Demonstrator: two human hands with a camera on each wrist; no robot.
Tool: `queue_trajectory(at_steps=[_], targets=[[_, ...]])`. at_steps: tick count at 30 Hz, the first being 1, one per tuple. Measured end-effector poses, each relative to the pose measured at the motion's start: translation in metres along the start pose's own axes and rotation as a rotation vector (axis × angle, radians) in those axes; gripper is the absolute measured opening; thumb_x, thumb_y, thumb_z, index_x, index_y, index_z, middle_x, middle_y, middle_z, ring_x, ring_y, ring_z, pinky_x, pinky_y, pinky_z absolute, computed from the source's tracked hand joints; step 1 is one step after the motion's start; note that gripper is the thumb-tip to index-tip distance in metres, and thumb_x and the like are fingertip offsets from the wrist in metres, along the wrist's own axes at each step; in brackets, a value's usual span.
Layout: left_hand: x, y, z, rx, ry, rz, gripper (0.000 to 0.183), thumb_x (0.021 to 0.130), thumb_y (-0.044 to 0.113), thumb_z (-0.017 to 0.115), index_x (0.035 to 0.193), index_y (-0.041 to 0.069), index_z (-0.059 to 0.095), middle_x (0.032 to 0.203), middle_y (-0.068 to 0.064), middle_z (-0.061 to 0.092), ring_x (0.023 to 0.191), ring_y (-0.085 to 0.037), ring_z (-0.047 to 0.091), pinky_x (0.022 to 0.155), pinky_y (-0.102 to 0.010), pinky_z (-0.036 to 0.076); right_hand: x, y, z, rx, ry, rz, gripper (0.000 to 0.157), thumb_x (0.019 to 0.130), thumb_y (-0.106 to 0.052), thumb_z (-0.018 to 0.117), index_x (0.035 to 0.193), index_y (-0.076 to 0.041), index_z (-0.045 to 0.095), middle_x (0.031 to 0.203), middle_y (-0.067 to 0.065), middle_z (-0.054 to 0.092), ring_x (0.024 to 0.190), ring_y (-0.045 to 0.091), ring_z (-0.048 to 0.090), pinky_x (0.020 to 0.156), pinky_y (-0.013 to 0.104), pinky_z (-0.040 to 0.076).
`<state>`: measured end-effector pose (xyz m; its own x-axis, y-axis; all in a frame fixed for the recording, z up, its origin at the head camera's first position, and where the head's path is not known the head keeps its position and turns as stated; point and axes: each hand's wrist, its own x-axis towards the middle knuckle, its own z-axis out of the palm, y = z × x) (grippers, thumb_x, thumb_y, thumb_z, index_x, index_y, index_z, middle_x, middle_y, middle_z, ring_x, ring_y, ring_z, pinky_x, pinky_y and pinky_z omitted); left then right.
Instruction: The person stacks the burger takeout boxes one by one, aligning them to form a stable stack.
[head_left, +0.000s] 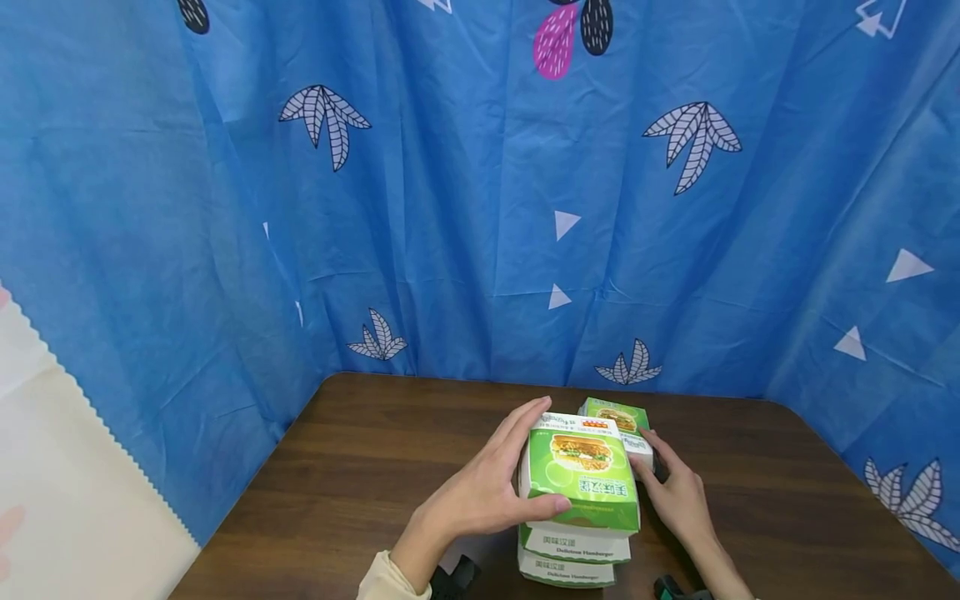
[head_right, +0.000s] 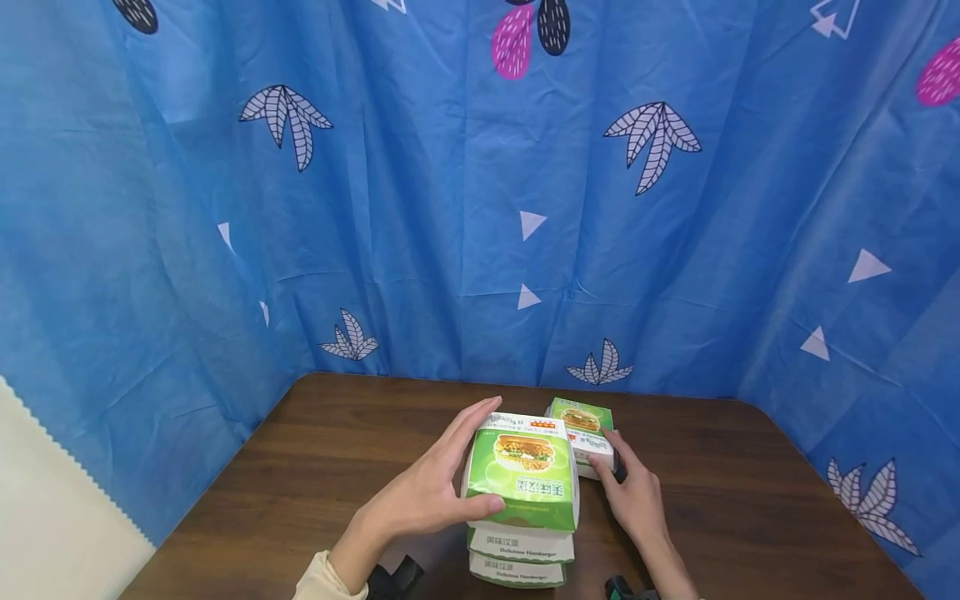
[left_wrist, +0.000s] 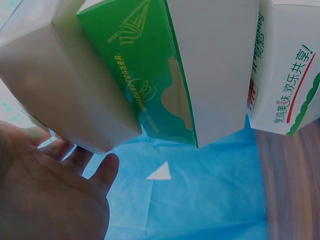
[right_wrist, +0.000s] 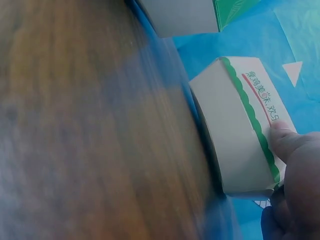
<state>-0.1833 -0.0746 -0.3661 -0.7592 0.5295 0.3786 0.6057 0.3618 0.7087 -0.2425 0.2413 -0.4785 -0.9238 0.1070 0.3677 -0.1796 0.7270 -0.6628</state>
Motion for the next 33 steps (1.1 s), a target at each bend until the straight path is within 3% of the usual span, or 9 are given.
queue_trajectory(at_steps=[10, 28, 30, 33], targets=[[-0.002, 0.0, 0.0, 0.008, 0.001, -0.009, 0.101, 0.085, 0.055, 0.076, 0.163, 0.043, 0.013, 0.168, 0.015, 0.019, 0.146, -0.014, 0.034, 0.116, -0.048, 0.04, 0.004, -0.002, 0.004, 0.014, 0.104, -0.025, 0.055, 0.099, -0.021, 0.072, 0.148, -0.005, 0.053, 0.153, 0.029, 0.046, 0.131, 0.048, 0.055, 0.097, 0.061, 0.051], [0.0, 0.001, -0.002, 0.01, -0.006, -0.012, 0.101, 0.085, 0.056, 0.075, 0.162, 0.044, 0.01, 0.168, 0.016, 0.018, 0.144, -0.014, 0.036, 0.115, -0.048, 0.041, 0.008, -0.022, -0.015, 0.063, 0.182, -0.021, 0.057, 0.099, -0.026, 0.072, 0.148, -0.004, 0.054, 0.152, 0.028, 0.049, 0.131, 0.044, 0.056, 0.093, 0.05, 0.049], [0.0, 0.002, -0.002, 0.008, -0.008, -0.011, 0.102, 0.085, 0.056, 0.076, 0.162, 0.044, 0.01, 0.168, 0.016, 0.017, 0.144, -0.014, 0.036, 0.115, -0.048, 0.041, 0.008, -0.025, -0.017, 0.07, 0.186, -0.022, 0.057, 0.099, -0.026, 0.072, 0.149, -0.005, 0.054, 0.152, 0.027, 0.048, 0.131, 0.043, 0.056, 0.092, 0.041, 0.052], [0.0, 0.001, -0.002, 0.005, -0.011, -0.008, 0.103, 0.084, 0.056, 0.076, 0.162, 0.044, 0.01, 0.168, 0.016, 0.017, 0.143, -0.014, 0.037, 0.115, -0.048, 0.041, 0.009, -0.029, -0.022, 0.09, 0.206, -0.035, 0.056, 0.098, -0.025, 0.073, 0.148, -0.006, 0.056, 0.152, 0.027, 0.049, 0.131, 0.043, 0.056, 0.088, 0.014, 0.049]])
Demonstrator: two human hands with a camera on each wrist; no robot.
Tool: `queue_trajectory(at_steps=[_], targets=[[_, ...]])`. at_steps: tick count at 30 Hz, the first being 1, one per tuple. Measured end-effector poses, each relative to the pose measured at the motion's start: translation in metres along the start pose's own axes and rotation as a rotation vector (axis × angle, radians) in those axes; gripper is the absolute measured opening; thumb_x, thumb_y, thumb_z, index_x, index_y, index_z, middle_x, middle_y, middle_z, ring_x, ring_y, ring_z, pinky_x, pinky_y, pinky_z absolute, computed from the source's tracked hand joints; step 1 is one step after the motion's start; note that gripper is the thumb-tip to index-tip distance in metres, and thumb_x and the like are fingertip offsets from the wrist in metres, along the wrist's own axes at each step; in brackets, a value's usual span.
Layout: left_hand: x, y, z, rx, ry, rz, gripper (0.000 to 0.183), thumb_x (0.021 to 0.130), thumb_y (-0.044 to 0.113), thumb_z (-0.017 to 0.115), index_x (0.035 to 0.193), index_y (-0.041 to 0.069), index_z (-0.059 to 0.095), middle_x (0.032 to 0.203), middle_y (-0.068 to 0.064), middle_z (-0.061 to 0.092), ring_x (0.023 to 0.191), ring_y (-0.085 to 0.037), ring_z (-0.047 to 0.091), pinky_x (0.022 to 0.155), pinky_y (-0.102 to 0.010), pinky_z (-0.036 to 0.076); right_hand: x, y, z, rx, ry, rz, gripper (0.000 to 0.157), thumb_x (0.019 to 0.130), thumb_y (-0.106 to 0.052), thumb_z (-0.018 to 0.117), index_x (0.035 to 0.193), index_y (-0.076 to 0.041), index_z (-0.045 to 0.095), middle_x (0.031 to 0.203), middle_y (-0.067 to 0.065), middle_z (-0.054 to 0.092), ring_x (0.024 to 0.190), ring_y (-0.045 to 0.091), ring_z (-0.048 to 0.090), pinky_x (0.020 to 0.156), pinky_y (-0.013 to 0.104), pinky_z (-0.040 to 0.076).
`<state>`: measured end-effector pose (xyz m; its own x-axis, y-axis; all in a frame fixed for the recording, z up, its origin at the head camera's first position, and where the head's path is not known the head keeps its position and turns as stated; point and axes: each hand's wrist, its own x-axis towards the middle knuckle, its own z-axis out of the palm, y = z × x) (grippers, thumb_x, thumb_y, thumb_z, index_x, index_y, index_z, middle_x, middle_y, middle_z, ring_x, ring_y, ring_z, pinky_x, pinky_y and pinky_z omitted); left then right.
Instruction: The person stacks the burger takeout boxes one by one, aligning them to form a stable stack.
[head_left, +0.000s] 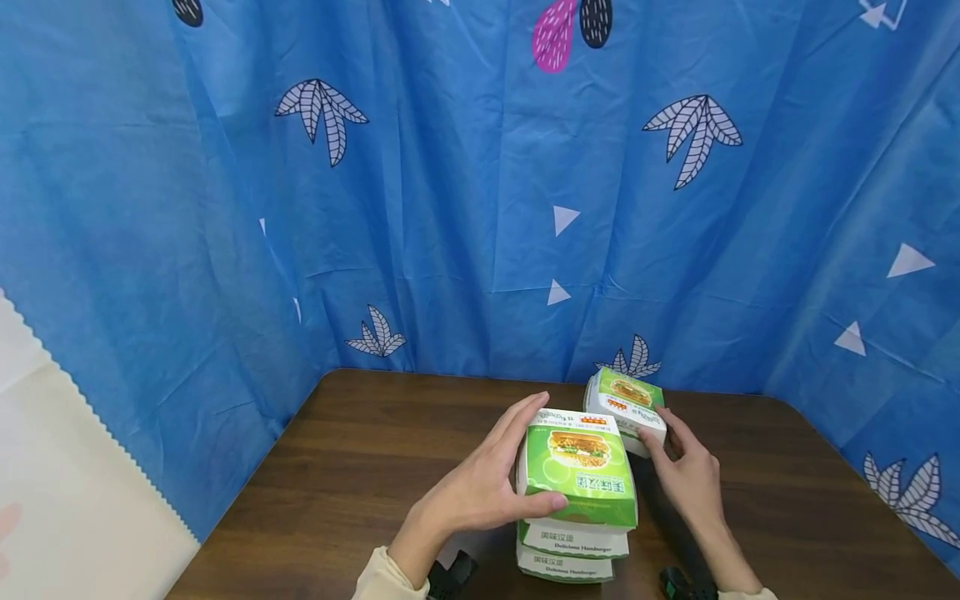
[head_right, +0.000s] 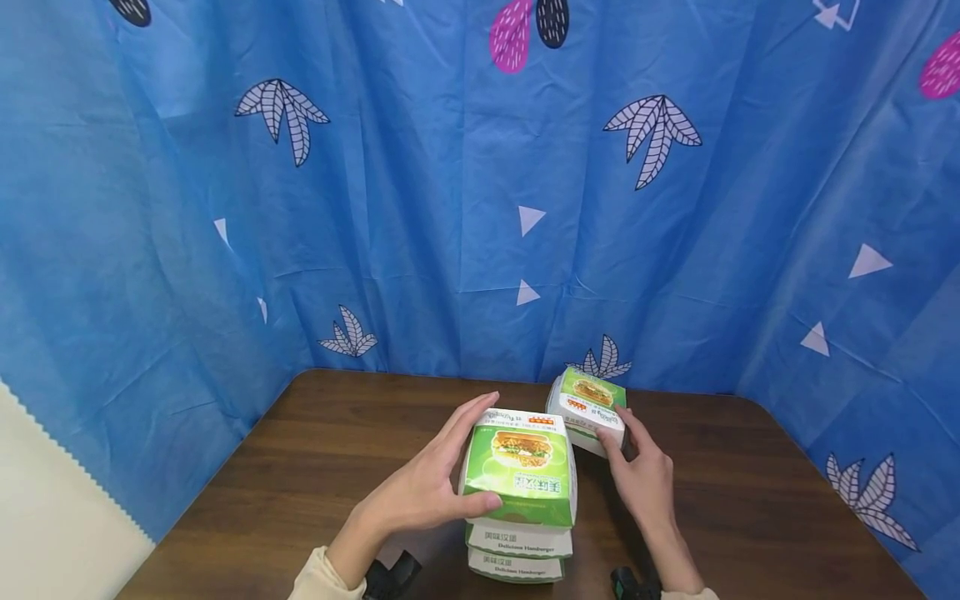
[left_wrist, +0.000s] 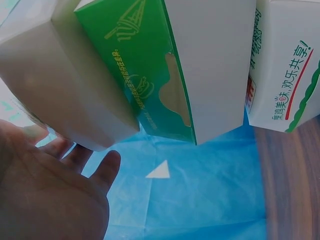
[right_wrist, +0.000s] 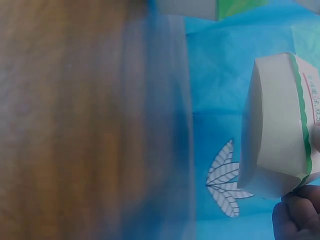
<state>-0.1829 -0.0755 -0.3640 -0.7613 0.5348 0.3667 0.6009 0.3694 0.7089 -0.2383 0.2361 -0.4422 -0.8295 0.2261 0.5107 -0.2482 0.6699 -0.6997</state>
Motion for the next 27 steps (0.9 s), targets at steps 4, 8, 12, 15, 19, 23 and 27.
queue_trajectory(at_steps=[4, 8, 12, 15, 19, 23, 27], targets=[[0.0, 0.0, -0.001, -0.002, -0.004, -0.003, 0.104, 0.084, 0.056, 0.077, 0.162, 0.045, 0.009, 0.168, 0.017, 0.017, 0.143, -0.013, 0.037, 0.114, -0.048, 0.042, 0.002, -0.007, -0.005, 0.011, 0.04, -0.022, 0.055, 0.096, -0.021, 0.075, 0.146, -0.007, 0.058, 0.15, 0.025, 0.052, 0.129, 0.04, 0.059, 0.08, -0.005, 0.034], [0.0, 0.0, -0.001, 0.001, -0.002, 0.001, 0.105, 0.084, 0.056, 0.077, 0.162, 0.045, 0.008, 0.168, 0.017, 0.016, 0.144, -0.013, 0.036, 0.114, -0.05, 0.042, 0.005, -0.017, -0.01, -0.006, 0.072, -0.034, 0.055, 0.095, -0.02, 0.076, 0.146, -0.009, 0.059, 0.148, 0.023, 0.055, 0.124, 0.038, 0.062, 0.079, -0.005, 0.034], [-0.001, 0.0, -0.001, 0.004, 0.002, 0.002, 0.104, 0.084, 0.057, 0.076, 0.162, 0.045, 0.008, 0.168, 0.017, 0.016, 0.145, -0.013, 0.035, 0.114, -0.051, 0.041, 0.006, -0.025, -0.015, -0.01, 0.089, -0.046, 0.055, 0.095, -0.019, 0.077, 0.146, -0.01, 0.059, 0.148, 0.02, 0.056, 0.122, 0.037, 0.063, 0.079, -0.005, 0.034], [-0.001, 0.0, -0.002, 0.001, 0.003, 0.001, 0.104, 0.084, 0.057, 0.076, 0.162, 0.045, 0.008, 0.168, 0.017, 0.017, 0.144, -0.013, 0.036, 0.114, -0.052, 0.041, 0.006, -0.032, -0.019, -0.004, 0.095, -0.047, 0.055, 0.094, -0.019, 0.077, 0.146, -0.012, 0.059, 0.149, 0.019, 0.055, 0.122, 0.037, 0.063, 0.079, -0.005, 0.034], [-0.002, 0.0, -0.003, 0.003, 0.004, 0.002, 0.104, 0.084, 0.057, 0.076, 0.162, 0.045, 0.009, 0.168, 0.017, 0.017, 0.144, -0.014, 0.035, 0.114, -0.051, 0.041, 0.006, -0.04, -0.024, 0.005, 0.105, -0.046, 0.056, 0.094, -0.021, 0.078, 0.147, -0.015, 0.059, 0.149, 0.016, 0.056, 0.122, 0.036, 0.063, 0.079, -0.004, 0.035], [-0.002, 0.001, -0.003, 0.004, 0.002, -0.002, 0.104, 0.084, 0.057, 0.076, 0.162, 0.045, 0.009, 0.168, 0.017, 0.017, 0.145, -0.013, 0.035, 0.114, -0.052, 0.041, 0.006, -0.048, -0.029, 0.009, 0.123, -0.04, 0.057, 0.094, -0.022, 0.078, 0.148, -0.02, 0.059, 0.149, 0.012, 0.057, 0.12, 0.007, 0.063, 0.076, -0.003, 0.038], [-0.002, 0.001, -0.003, -0.001, 0.004, -0.004, 0.104, 0.084, 0.057, 0.076, 0.162, 0.045, 0.009, 0.168, 0.017, 0.017, 0.145, -0.013, 0.035, 0.114, -0.051, 0.041, 0.006, -0.056, -0.036, 0.035, 0.158, -0.049, 0.057, 0.093, -0.02, 0.079, 0.147, -0.024, 0.06, 0.148, 0.009, 0.058, 0.105, -0.025, 0.048, 0.074, -0.002, 0.041]])
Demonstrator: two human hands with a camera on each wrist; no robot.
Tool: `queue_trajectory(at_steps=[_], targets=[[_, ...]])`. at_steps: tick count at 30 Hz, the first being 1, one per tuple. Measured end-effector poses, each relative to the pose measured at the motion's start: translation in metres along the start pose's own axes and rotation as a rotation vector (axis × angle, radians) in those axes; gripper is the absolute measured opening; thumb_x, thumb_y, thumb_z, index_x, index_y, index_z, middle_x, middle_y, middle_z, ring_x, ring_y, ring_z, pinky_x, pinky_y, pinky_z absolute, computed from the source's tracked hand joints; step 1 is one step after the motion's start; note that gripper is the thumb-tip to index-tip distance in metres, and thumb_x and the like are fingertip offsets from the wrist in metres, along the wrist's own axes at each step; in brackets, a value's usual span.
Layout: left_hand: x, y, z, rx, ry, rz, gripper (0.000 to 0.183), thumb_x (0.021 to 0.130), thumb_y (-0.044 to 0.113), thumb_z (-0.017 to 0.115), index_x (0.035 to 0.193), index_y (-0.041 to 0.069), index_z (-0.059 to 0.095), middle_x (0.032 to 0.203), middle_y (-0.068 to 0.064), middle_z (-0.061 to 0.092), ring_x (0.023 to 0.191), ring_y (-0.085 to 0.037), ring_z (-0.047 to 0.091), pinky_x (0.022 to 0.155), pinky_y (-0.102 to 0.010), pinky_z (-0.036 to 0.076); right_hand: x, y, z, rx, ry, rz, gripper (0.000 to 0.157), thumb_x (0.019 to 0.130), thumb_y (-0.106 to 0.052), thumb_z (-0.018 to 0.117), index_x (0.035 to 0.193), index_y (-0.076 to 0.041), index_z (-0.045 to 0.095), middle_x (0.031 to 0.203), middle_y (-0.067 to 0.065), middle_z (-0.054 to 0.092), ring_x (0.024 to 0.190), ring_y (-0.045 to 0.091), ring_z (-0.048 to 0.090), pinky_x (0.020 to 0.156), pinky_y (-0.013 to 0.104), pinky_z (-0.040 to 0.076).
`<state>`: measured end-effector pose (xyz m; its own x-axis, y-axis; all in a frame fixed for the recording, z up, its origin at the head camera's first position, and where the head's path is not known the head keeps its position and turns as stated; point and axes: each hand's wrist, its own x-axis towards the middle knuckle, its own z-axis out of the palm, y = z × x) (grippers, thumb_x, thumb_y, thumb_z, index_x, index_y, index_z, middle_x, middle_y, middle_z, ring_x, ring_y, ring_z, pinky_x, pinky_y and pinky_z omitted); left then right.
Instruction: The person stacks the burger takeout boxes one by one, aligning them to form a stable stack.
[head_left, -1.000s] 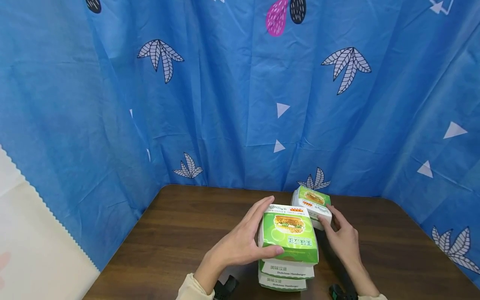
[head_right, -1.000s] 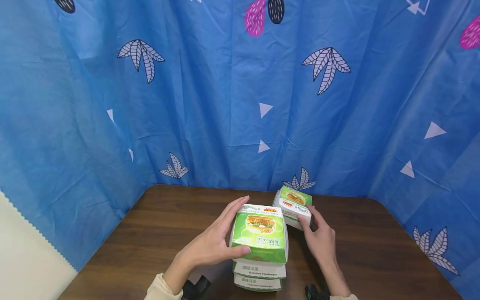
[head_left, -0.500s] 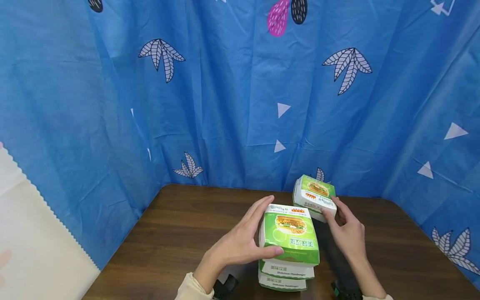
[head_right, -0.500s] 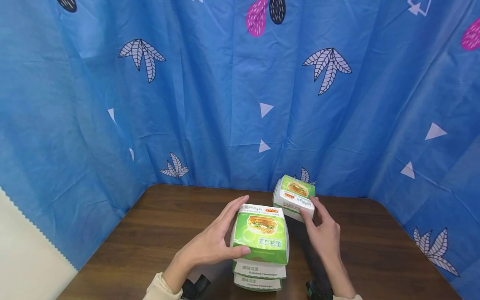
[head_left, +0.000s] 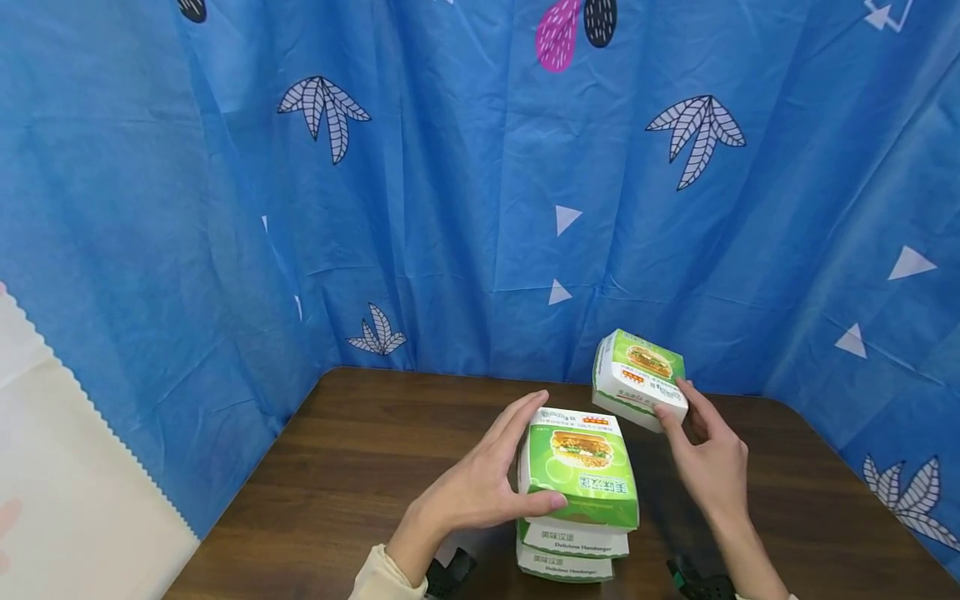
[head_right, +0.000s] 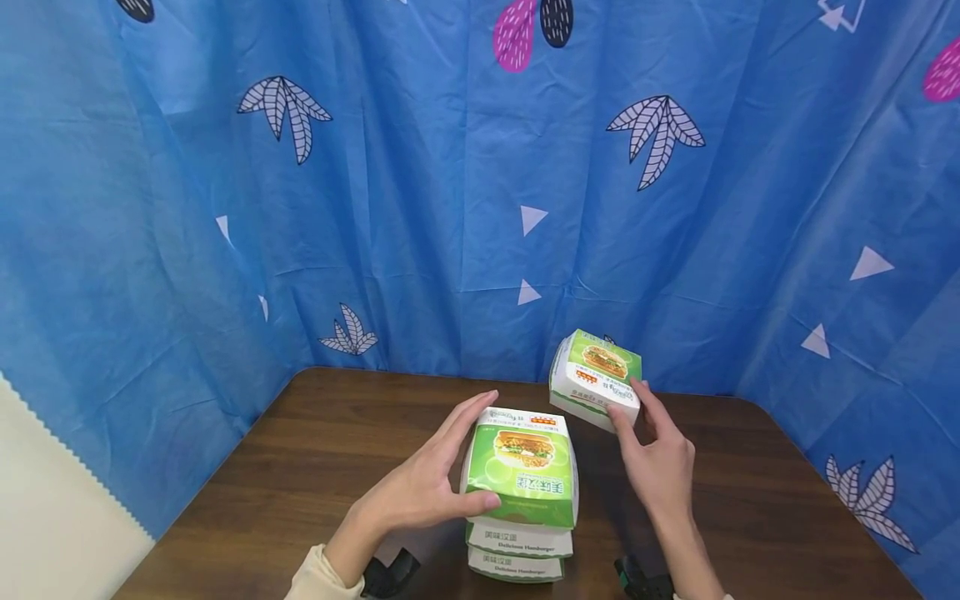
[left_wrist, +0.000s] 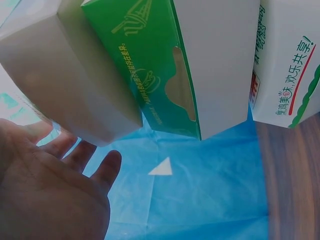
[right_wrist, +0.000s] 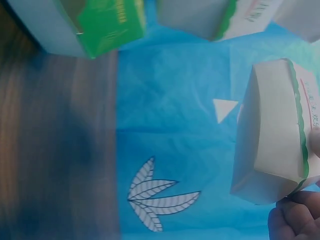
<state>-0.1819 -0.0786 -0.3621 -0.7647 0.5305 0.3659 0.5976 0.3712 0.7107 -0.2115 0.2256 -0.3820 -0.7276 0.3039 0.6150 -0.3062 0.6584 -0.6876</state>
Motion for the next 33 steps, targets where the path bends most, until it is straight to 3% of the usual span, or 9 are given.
queue_trajectory(at_steps=[15, 28, 31, 33], targets=[[0.002, 0.001, 0.0, -0.018, -0.007, -0.016, 0.105, 0.084, 0.057, 0.076, 0.161, 0.048, 0.007, 0.168, 0.017, 0.017, 0.144, -0.013, 0.035, 0.114, -0.054, 0.041, 0.004, -0.027, -0.015, 0.03, 0.082, -0.131, 0.061, 0.09, -0.012, 0.081, 0.146, -0.025, 0.06, 0.144, 0.011, 0.061, 0.102, -0.028, 0.051, 0.08, -0.002, 0.04], [0.002, 0.001, 0.0, -0.03, -0.006, -0.019, 0.106, 0.084, 0.056, 0.077, 0.161, 0.048, 0.006, 0.167, 0.016, 0.018, 0.144, -0.013, 0.034, 0.113, -0.054, 0.042, 0.0, -0.054, -0.028, 0.061, 0.045, -0.125, 0.062, 0.091, -0.01, 0.08, 0.146, -0.03, 0.06, 0.141, 0.011, 0.064, 0.103, -0.023, 0.057, 0.08, 0.001, 0.044], [0.002, 0.0, 0.0, -0.031, -0.005, -0.017, 0.106, 0.084, 0.056, 0.077, 0.162, 0.048, 0.006, 0.167, 0.016, 0.018, 0.143, -0.013, 0.034, 0.113, -0.052, 0.042, -0.002, -0.061, -0.032, 0.071, 0.039, -0.129, 0.063, 0.09, -0.008, 0.08, 0.145, -0.031, 0.061, 0.14, 0.007, 0.065, 0.103, -0.021, 0.058, 0.079, 0.002, 0.046], [0.002, 0.0, 0.001, -0.031, -0.003, -0.016, 0.106, 0.084, 0.056, 0.077, 0.162, 0.047, 0.006, 0.167, 0.016, 0.019, 0.143, -0.013, 0.035, 0.113, -0.052, 0.042, -0.003, -0.065, -0.035, 0.082, 0.041, -0.142, 0.064, 0.089, -0.006, 0.081, 0.144, -0.03, 0.061, 0.136, -0.004, 0.067, 0.103, -0.019, 0.06, 0.078, 0.002, 0.046]])
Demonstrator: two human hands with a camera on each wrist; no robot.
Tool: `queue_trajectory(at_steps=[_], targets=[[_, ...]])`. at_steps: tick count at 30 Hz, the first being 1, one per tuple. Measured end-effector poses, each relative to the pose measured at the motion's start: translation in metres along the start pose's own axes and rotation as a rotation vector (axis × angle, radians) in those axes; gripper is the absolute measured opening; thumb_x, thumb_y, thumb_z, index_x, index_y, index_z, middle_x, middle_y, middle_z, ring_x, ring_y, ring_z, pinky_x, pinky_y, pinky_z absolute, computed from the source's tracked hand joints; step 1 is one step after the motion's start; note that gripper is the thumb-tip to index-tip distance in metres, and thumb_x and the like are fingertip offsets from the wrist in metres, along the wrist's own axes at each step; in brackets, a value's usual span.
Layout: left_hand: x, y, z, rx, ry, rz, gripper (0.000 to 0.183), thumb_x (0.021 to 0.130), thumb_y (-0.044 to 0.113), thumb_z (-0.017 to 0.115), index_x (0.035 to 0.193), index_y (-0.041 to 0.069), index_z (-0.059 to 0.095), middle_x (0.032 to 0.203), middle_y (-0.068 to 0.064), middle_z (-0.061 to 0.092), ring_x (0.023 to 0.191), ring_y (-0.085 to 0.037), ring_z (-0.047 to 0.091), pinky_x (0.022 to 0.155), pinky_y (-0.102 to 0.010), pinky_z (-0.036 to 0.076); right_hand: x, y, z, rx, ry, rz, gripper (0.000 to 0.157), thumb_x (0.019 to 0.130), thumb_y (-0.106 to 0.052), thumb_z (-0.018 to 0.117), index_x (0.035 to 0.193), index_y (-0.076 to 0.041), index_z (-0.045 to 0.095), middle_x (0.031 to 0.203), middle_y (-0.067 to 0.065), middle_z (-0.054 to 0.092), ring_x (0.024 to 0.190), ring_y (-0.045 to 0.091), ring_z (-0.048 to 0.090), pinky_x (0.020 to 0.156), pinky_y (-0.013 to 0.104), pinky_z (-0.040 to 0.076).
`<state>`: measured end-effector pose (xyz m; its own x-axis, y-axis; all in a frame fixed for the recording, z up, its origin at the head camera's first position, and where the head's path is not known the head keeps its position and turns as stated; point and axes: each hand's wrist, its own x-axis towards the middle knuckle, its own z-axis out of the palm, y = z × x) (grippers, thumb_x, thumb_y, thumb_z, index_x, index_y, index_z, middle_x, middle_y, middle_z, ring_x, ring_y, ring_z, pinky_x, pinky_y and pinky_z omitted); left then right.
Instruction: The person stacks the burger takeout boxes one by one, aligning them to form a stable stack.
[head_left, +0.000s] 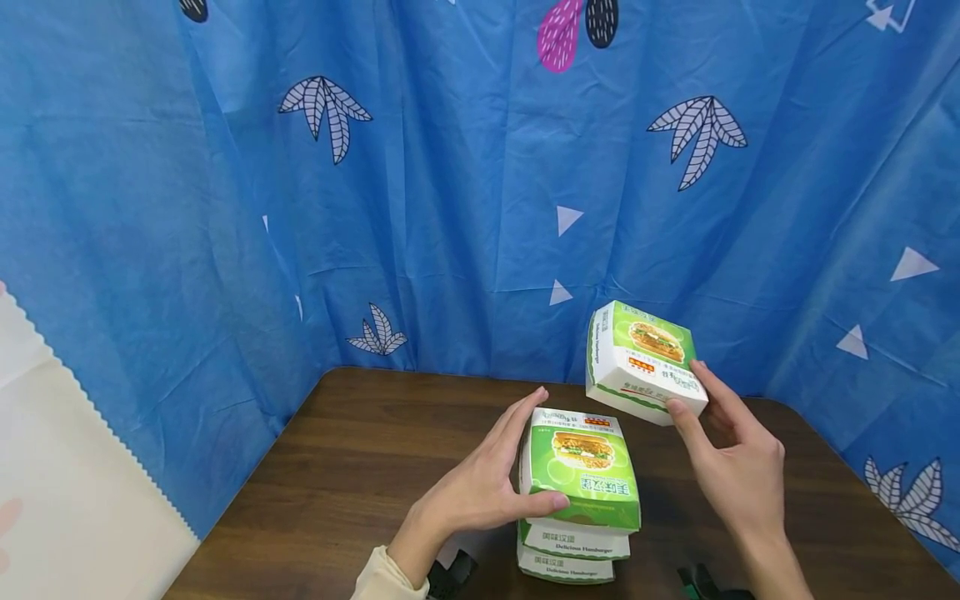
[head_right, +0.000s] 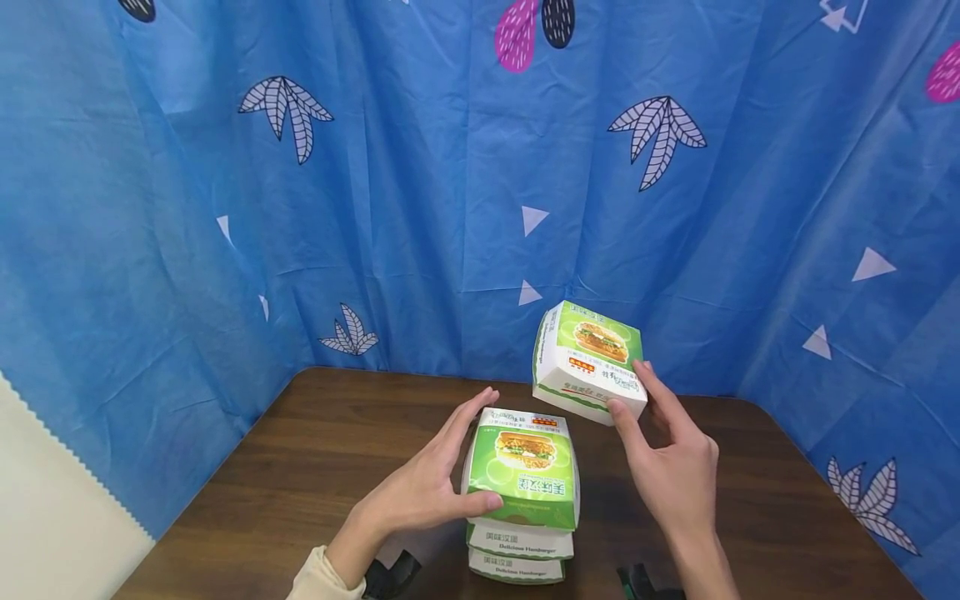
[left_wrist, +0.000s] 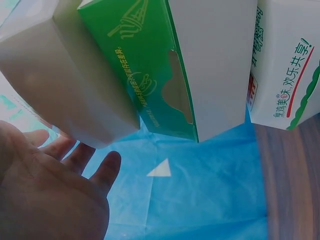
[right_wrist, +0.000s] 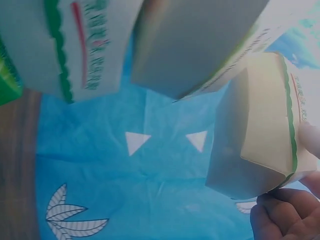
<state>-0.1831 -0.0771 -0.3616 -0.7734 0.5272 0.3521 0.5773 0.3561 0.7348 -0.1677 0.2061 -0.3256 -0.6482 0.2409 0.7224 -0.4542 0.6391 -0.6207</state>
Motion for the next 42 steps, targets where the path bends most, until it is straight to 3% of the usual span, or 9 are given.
queue_trajectory(at_steps=[4, 7, 21, 27, 29, 32, 36, 39, 42], targets=[[0.0, 0.0, 0.0, -0.008, -0.001, -0.006, 0.106, 0.084, 0.056, 0.077, 0.161, 0.048, 0.006, 0.167, 0.016, 0.019, 0.144, -0.013, 0.035, 0.113, -0.052, 0.042, -0.001, -0.009, -0.005, 0.018, 0.0, -0.026, 0.066, 0.086, -0.002, 0.082, 0.143, -0.029, 0.063, 0.125, -0.026, 0.065, 0.104, -0.017, 0.062, 0.078, 0.002, 0.047], [0.0, 0.0, 0.0, -0.013, 0.001, -0.005, 0.106, 0.084, 0.055, 0.077, 0.162, 0.047, 0.006, 0.168, 0.015, 0.018, 0.145, -0.014, 0.034, 0.114, -0.052, 0.041, -0.002, -0.015, -0.009, 0.02, -0.011, -0.045, 0.066, 0.085, -0.001, 0.083, 0.142, -0.028, 0.064, 0.121, -0.033, 0.063, 0.104, -0.016, 0.063, 0.079, 0.002, 0.047], [-0.002, -0.001, -0.005, -0.016, 0.029, -0.006, 0.102, 0.086, 0.06, 0.072, 0.162, 0.047, 0.005, 0.17, 0.018, 0.014, 0.154, -0.016, 0.026, 0.116, -0.059, 0.037, -0.012, -0.044, -0.021, -0.026, -0.042, -0.069, 0.069, 0.08, -0.001, 0.087, 0.14, -0.029, 0.066, 0.12, -0.034, 0.063, 0.104, -0.017, 0.062, 0.075, 0.003, 0.046], [-0.003, -0.001, -0.01, -0.045, 0.049, -0.016, 0.1, 0.087, 0.063, 0.069, 0.162, 0.048, 0.004, 0.17, 0.019, 0.012, 0.156, -0.015, 0.021, 0.116, -0.064, 0.034, -0.017, -0.053, -0.023, -0.056, -0.063, -0.101, 0.066, 0.079, -0.002, 0.088, 0.138, -0.026, 0.068, 0.129, -0.02, 0.068, 0.11, -0.019, 0.059, 0.074, 0.002, 0.045], [-0.003, -0.001, -0.01, -0.053, 0.06, -0.008, 0.1, 0.087, 0.063, 0.069, 0.162, 0.046, 0.004, 0.17, 0.018, 0.013, 0.156, -0.013, 0.021, 0.116, -0.064, 0.033, -0.02, -0.055, -0.023, -0.057, -0.073, -0.11, 0.065, 0.078, -0.002, 0.088, 0.136, -0.025, 0.07, 0.126, -0.023, 0.068, 0.109, -0.02, 0.059, 0.07, 0.003, 0.044], [-0.003, -0.001, -0.012, -0.07, 0.075, 0.003, 0.101, 0.087, 0.063, 0.068, 0.163, 0.045, 0.004, 0.169, 0.018, 0.014, 0.155, -0.012, 0.022, 0.117, -0.064, 0.032, -0.022, -0.057, -0.023, -0.074, -0.086, -0.143, 0.066, 0.076, -0.003, 0.09, 0.135, -0.026, 0.07, 0.121, -0.034, 0.063, 0.088, -0.021, 0.061, 0.052, 0.007, 0.037], [-0.004, 0.001, -0.015, -0.103, 0.082, 0.003, 0.1, 0.088, 0.064, 0.068, 0.163, 0.044, 0.005, 0.169, 0.017, 0.016, 0.155, -0.012, 0.023, 0.118, -0.065, 0.03, -0.025, -0.059, -0.023, -0.105, -0.099, -0.195, 0.067, 0.075, -0.005, 0.09, 0.136, -0.025, 0.07, 0.122, -0.013, 0.073, 0.064, -0.014, 0.05, 0.04, 0.015, 0.023], [-0.004, 0.002, -0.017, -0.12, 0.08, 0.006, 0.099, 0.088, 0.064, 0.068, 0.162, 0.045, 0.006, 0.168, 0.017, 0.017, 0.155, -0.014, 0.023, 0.118, -0.065, 0.029, -0.026, -0.06, -0.023, -0.11, -0.107, -0.22, 0.067, 0.075, -0.006, 0.091, 0.136, -0.024, 0.07, 0.12, 0.007, 0.075, 0.065, -0.017, 0.05, 0.041, 0.015, 0.024], [-0.004, 0.003, -0.018, -0.128, 0.079, 0.013, 0.1, 0.088, 0.061, 0.07, 0.162, 0.045, 0.006, 0.167, 0.017, 0.018, 0.155, -0.015, 0.024, 0.119, -0.063, 0.029, -0.027, -0.061, -0.023, -0.113, -0.12, -0.25, 0.069, 0.073, -0.006, 0.091, 0.137, -0.024, 0.07, 0.126, 0.001, 0.072, 0.075, -0.025, 0.052, 0.044, 0.014, 0.029]])
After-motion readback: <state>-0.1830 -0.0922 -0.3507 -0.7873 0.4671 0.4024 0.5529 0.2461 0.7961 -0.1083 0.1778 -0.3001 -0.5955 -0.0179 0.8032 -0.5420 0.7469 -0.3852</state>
